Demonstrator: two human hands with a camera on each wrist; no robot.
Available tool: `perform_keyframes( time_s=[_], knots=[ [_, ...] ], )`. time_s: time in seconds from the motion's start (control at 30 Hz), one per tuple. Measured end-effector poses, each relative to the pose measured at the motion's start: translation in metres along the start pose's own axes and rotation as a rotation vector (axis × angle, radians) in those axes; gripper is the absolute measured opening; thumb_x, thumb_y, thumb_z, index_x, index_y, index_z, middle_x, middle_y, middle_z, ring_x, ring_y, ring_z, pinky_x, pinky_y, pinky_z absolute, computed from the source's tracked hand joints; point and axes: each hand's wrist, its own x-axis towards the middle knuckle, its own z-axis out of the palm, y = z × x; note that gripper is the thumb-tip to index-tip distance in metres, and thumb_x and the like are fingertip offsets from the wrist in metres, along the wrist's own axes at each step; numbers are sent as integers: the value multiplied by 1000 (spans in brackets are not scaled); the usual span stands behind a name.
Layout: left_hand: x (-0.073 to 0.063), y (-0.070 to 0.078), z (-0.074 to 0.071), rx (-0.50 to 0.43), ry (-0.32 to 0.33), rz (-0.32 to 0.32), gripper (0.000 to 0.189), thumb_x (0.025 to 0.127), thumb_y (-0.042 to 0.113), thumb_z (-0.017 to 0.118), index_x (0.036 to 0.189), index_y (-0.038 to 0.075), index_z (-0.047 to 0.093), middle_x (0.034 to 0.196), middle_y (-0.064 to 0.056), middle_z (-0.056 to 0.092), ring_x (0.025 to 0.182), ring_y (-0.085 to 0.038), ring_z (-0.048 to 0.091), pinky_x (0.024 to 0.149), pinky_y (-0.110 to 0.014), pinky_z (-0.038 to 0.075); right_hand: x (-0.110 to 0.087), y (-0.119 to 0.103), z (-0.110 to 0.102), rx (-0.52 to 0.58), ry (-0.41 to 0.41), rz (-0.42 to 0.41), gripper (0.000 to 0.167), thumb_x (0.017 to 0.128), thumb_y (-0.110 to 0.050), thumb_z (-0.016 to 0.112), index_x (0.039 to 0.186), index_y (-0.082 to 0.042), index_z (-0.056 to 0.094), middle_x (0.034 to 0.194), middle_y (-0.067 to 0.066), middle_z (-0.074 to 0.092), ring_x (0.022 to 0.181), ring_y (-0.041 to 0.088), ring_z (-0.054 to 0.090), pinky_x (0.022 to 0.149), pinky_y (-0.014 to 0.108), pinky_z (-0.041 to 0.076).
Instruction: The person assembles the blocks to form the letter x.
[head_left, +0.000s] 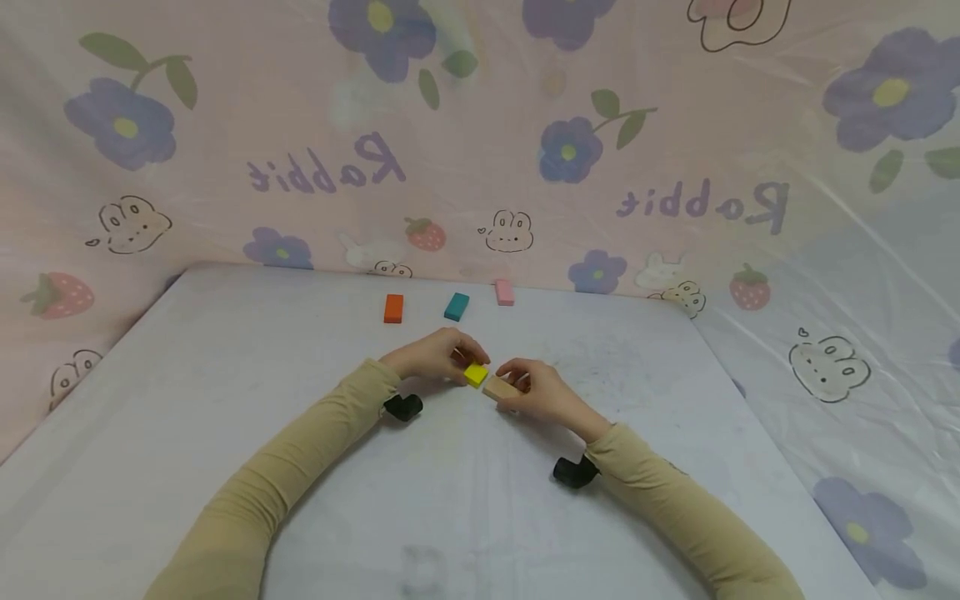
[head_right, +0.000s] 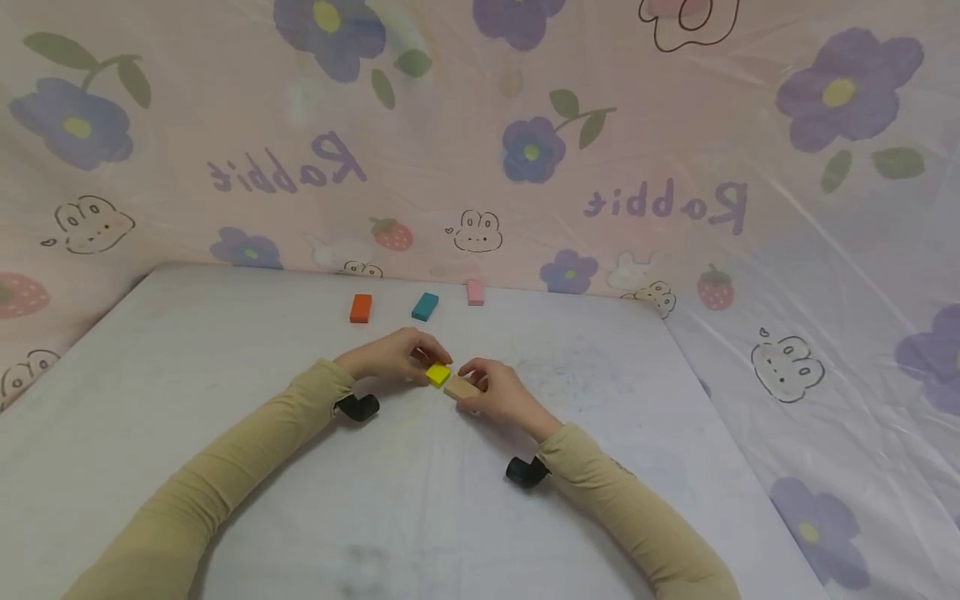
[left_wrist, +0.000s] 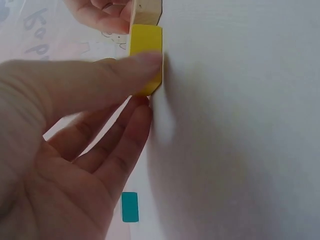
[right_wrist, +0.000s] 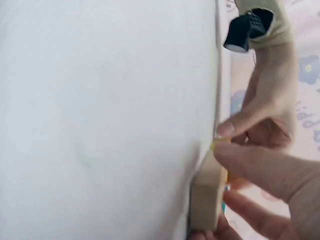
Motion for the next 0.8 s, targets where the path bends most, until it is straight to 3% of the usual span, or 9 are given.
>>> perform_keyframes(
  time_s=[0.17,0.3,0.8],
  knots=[
    [-6,0,-2,-33,31,-37,40,79,3,77,117,5,66,113,-6,65,98,-17,60,88,-26,49,-3,9,-12,52,-119,-33,52,76,-11,81,123,-6,60,109,8,61,92,21,57,81,36,50],
    [-9,1,-4,-64,53,-63,32,84,5,73,116,2,66,108,-5,66,96,-18,62,86,-27,50,-5,17,-19,88,-165,-45,52,78,-8,79,126,-6,59,113,8,60,96,22,59,84,36,51],
    [-12,3,0,-107,88,-117,28,84,0,70,112,0,68,103,-4,68,92,-17,64,78,-26,53,-8,17,-19,114,-159,-47,45,79,-1,75,123,0,61,115,15,62,96,27,60,83,39,51]
  ],
)
